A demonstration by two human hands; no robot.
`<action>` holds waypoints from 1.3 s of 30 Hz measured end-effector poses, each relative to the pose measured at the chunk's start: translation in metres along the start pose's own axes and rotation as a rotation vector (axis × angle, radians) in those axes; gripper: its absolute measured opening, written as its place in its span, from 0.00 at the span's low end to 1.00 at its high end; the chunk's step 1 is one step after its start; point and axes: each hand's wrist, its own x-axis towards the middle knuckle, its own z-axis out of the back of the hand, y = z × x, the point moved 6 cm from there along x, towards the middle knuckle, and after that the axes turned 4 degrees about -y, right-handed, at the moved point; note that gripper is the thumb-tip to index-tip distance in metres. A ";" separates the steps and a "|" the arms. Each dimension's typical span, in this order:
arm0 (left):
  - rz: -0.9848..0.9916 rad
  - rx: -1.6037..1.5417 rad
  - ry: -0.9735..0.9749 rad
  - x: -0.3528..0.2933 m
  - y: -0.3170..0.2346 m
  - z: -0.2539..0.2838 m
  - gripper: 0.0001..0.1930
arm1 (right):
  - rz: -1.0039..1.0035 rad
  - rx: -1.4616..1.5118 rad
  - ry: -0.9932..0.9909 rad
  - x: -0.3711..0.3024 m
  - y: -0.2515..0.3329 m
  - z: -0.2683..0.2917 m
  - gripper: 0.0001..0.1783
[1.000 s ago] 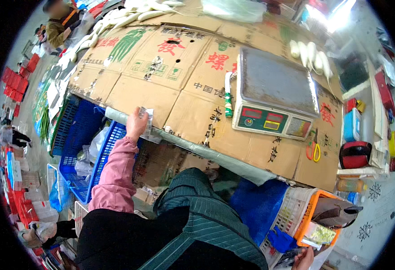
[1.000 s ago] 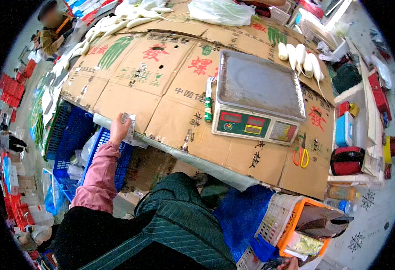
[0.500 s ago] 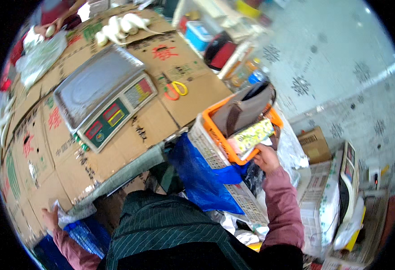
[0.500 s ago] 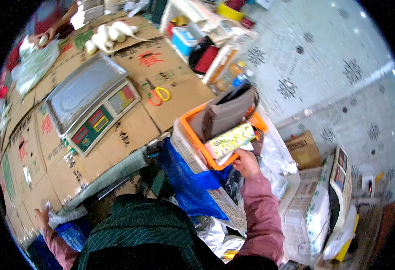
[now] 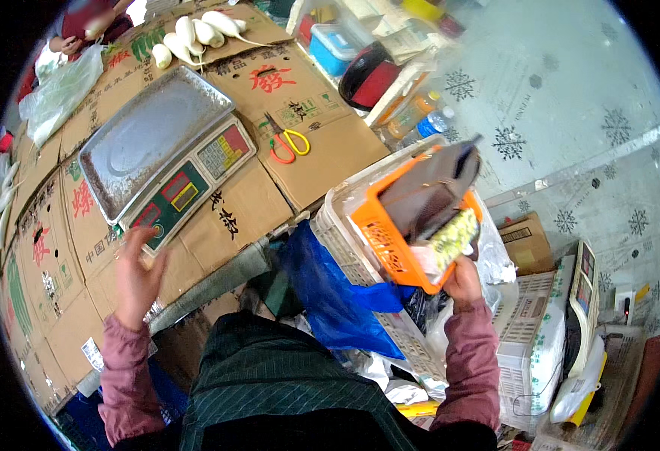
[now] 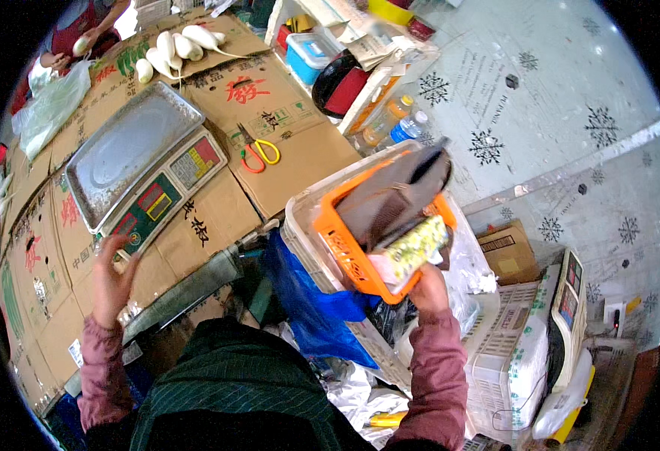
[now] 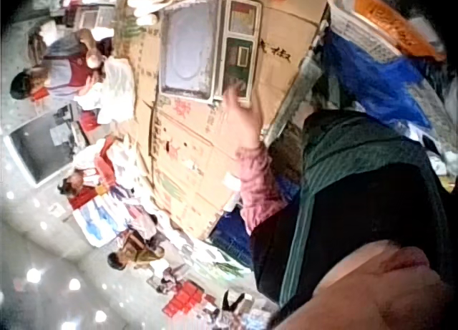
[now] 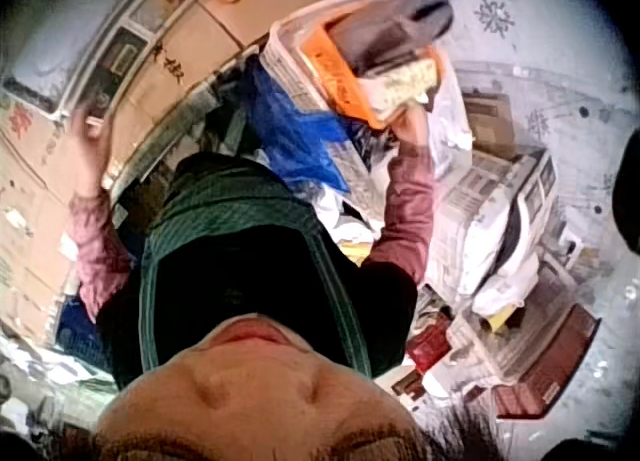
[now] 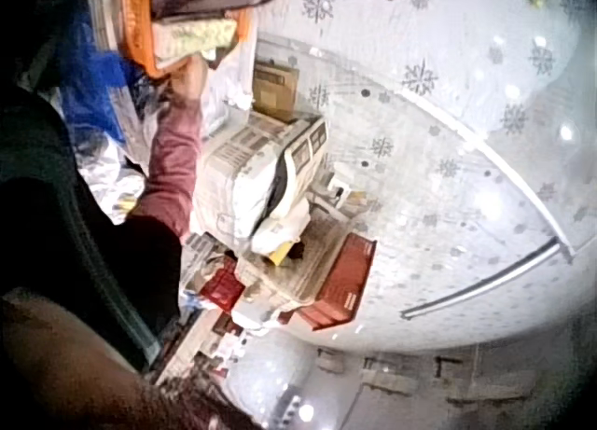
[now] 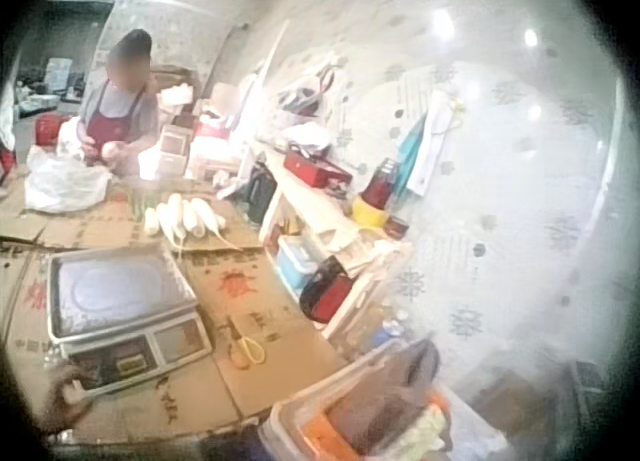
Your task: The person places white radishes into a plastic bag, weighs the bag on a digital scale, and then repeatedly applies small labels to the bag's surface. The person handles the bag and labels by hand in a cluttered market stall.
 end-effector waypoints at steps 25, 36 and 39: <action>0.056 -0.139 0.964 0.091 -0.230 -0.414 0.32 | 0.033 0.233 -0.296 -0.092 -0.007 0.084 0.19; -0.424 -0.497 0.758 0.132 -0.279 -0.345 0.18 | 0.107 0.314 -0.385 -0.099 -0.022 0.113 0.20; -0.556 -0.561 0.662 0.175 -0.287 -0.297 0.16 | 0.123 0.274 -0.351 -0.097 -0.018 0.102 0.19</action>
